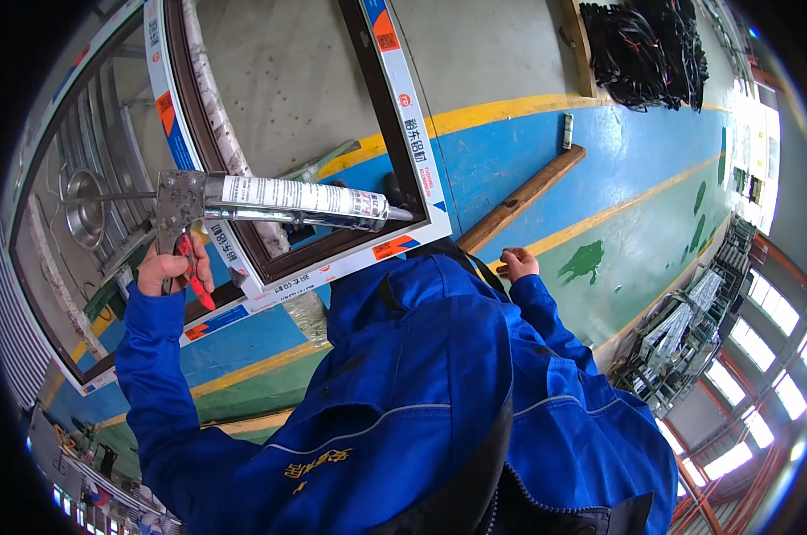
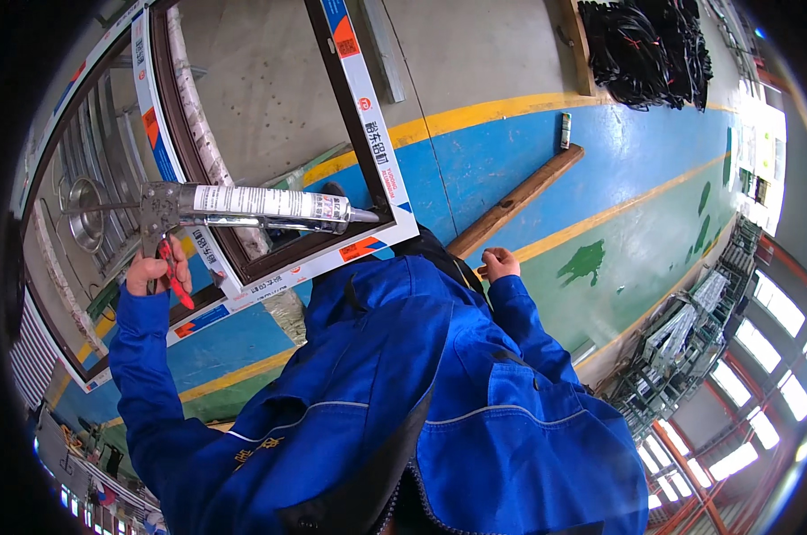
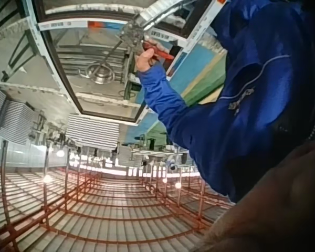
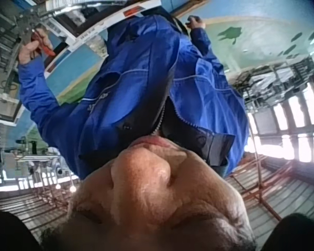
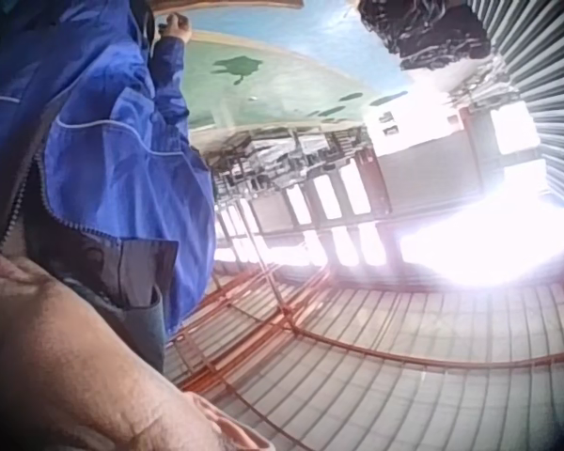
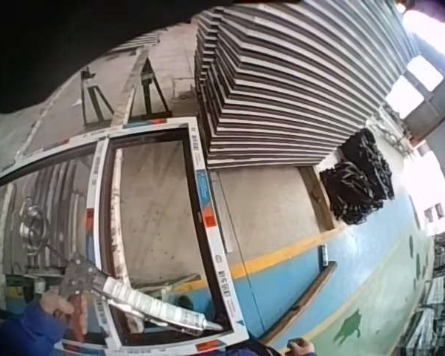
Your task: Assembling and sealing components of a metal window frame on a workshop floor.
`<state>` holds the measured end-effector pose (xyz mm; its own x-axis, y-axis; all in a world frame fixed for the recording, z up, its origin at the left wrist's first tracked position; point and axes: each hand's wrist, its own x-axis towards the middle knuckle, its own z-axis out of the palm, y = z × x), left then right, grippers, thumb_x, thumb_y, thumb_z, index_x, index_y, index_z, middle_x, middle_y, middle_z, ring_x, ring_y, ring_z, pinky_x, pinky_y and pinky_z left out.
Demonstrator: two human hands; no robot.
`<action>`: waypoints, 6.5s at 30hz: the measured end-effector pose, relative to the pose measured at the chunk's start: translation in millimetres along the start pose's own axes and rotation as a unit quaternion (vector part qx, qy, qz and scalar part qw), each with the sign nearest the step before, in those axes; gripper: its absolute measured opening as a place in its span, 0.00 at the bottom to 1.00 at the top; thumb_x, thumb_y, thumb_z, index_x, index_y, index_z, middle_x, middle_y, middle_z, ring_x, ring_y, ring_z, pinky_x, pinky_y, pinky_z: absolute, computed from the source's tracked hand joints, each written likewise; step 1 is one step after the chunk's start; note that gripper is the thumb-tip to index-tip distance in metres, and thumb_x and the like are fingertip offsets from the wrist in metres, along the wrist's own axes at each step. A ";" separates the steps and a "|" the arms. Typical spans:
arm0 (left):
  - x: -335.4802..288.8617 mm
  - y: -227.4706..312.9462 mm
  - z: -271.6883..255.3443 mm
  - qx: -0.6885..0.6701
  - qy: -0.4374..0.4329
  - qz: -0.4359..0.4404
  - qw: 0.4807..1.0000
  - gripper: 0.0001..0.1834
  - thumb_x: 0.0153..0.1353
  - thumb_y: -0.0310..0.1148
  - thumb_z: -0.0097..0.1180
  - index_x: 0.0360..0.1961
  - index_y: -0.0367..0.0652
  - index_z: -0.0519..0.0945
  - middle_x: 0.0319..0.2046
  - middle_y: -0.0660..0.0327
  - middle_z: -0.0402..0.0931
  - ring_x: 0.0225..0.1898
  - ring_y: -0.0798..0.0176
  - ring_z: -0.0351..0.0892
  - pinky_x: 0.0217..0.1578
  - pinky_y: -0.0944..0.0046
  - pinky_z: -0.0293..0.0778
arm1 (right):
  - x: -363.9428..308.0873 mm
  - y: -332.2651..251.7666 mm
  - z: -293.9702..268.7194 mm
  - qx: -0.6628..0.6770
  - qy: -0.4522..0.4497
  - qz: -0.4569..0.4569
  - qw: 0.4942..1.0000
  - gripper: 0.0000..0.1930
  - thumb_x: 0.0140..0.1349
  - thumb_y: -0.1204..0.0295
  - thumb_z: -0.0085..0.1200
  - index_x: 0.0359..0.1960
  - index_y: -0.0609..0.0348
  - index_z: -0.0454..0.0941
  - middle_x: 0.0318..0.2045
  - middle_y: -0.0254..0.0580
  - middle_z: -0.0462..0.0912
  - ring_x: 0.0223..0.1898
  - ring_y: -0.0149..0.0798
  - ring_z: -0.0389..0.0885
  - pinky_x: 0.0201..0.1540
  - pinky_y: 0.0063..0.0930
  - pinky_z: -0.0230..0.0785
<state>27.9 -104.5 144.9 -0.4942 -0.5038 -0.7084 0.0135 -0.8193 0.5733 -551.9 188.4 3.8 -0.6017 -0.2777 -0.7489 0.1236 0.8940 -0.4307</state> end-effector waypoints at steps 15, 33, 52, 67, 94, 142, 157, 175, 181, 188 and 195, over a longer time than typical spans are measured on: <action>-5.9 2.8 8.4 0.016 0.003 0.005 1.000 0.21 0.43 0.37 0.55 0.37 0.34 0.73 0.22 0.50 0.75 0.23 0.52 0.78 0.26 0.54 0.80 | 12.5 -3.6 8.9 -0.011 -0.041 0.002 0.999 0.12 0.59 0.69 0.56 0.42 0.63 0.78 0.28 0.41 0.82 0.21 0.37 0.82 0.22 0.27 0.73; -12.5 -18.4 3.4 -0.006 0.016 0.022 1.000 0.20 0.44 0.36 0.55 0.36 0.34 0.73 0.22 0.50 0.75 0.21 0.53 0.79 0.24 0.55 0.80 | 11.9 2.8 8.3 -0.031 -0.042 0.009 0.999 0.13 0.60 0.67 0.54 0.44 0.61 0.78 0.30 0.40 0.82 0.22 0.36 0.82 0.24 0.29 0.76; -32.5 -40.0 11.3 -0.034 0.052 0.046 0.997 0.22 0.44 0.41 0.58 0.36 0.35 0.73 0.21 0.53 0.74 0.21 0.53 0.78 0.22 0.56 0.78 | 12.3 2.0 8.9 -0.024 -0.047 0.027 0.998 0.14 0.59 0.67 0.55 0.44 0.61 0.77 0.31 0.41 0.82 0.20 0.36 0.81 0.24 0.30 0.75; -20.7 -44.0 8.2 -0.045 0.010 0.028 0.999 0.19 0.44 0.36 0.55 0.36 0.34 0.73 0.22 0.50 0.75 0.22 0.51 0.79 0.25 0.54 0.79 | 13.4 0.2 6.8 -0.042 -0.048 0.023 0.998 0.14 0.60 0.67 0.55 0.45 0.59 0.77 0.32 0.41 0.83 0.20 0.36 0.81 0.23 0.30 0.74; -33.6 -35.8 16.9 0.008 0.034 0.051 0.998 0.17 0.46 0.35 0.52 0.35 0.34 0.72 0.20 0.50 0.75 0.21 0.53 0.78 0.25 0.58 0.78 | 15.6 -10.9 11.5 -0.019 -0.065 0.007 0.998 0.13 0.61 0.67 0.56 0.44 0.60 0.76 0.31 0.42 0.82 0.21 0.37 0.82 0.23 0.31 0.75; -294.0 -271.0 200.3 -0.257 0.410 0.460 0.744 0.22 0.51 0.26 0.47 0.48 0.29 0.72 0.40 0.42 0.78 0.44 0.39 0.81 0.46 0.42 0.79 | -1.2 -175.1 68.1 0.221 -0.240 -0.392 0.860 0.13 0.64 0.69 0.52 0.49 0.55 0.73 0.30 0.39 0.80 0.20 0.32 0.75 0.21 0.23 0.68; -332.9 -523.9 121.6 -0.392 0.568 0.240 0.683 0.16 0.50 0.22 0.51 0.43 0.37 0.71 0.33 0.50 0.79 0.33 0.53 0.82 0.28 0.50 0.82 | -237.4 -71.0 210.2 -0.016 -0.377 -0.576 0.725 0.09 0.63 0.75 0.52 0.44 0.61 0.73 0.28 0.37 0.79 0.18 0.28 0.76 0.22 0.20 0.69; -308.2 -547.5 22.3 -0.330 0.608 0.183 0.698 0.03 0.47 0.20 0.50 0.20 0.31 0.72 0.26 0.49 0.77 0.33 0.51 0.82 0.32 0.52 0.82 | -227.1 -118.0 316.7 -0.054 -0.246 -0.702 0.667 0.07 0.58 0.76 0.58 0.39 0.57 0.78 0.26 0.37 0.80 0.26 0.27 0.79 0.31 0.21 0.72; -307.9 -508.8 -44.9 -0.260 0.630 0.164 0.713 0.06 0.47 0.22 0.52 0.28 0.32 0.72 0.28 0.49 0.78 0.33 0.50 0.82 0.30 0.49 0.81 | -223.5 -101.1 305.7 -0.047 -0.344 -0.591 0.728 0.08 0.60 0.76 0.55 0.41 0.62 0.76 0.28 0.37 0.81 0.26 0.25 0.78 0.28 0.20 0.72; -282.9 -422.3 -139.0 -0.295 0.580 0.146 0.745 0.10 0.47 0.24 0.56 0.31 0.30 0.73 0.24 0.48 0.79 0.27 0.51 0.81 0.22 0.51 0.76 | -223.6 -83.8 286.8 -0.050 -0.285 -0.566 0.772 0.09 0.62 0.75 0.54 0.42 0.64 0.75 0.30 0.39 0.80 0.23 0.27 0.78 0.27 0.19 0.72; -186.1 -481.8 -341.8 -0.168 0.539 -0.022 0.825 0.16 0.51 0.25 0.59 0.42 0.34 0.75 0.36 0.43 0.79 0.32 0.49 0.82 0.27 0.47 0.78 | -271.1 -68.4 301.1 -0.040 -0.240 -0.551 0.798 0.06 0.64 0.77 0.51 0.42 0.63 0.74 0.26 0.36 0.78 0.21 0.26 0.76 0.24 0.18 0.70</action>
<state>410.4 290.4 -140.2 0.5579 -0.2732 -0.7836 0.3454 -0.7821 0.5186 -159.7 96.6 84.7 0.0643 -0.9965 -0.0525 -0.3337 0.0281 -0.9423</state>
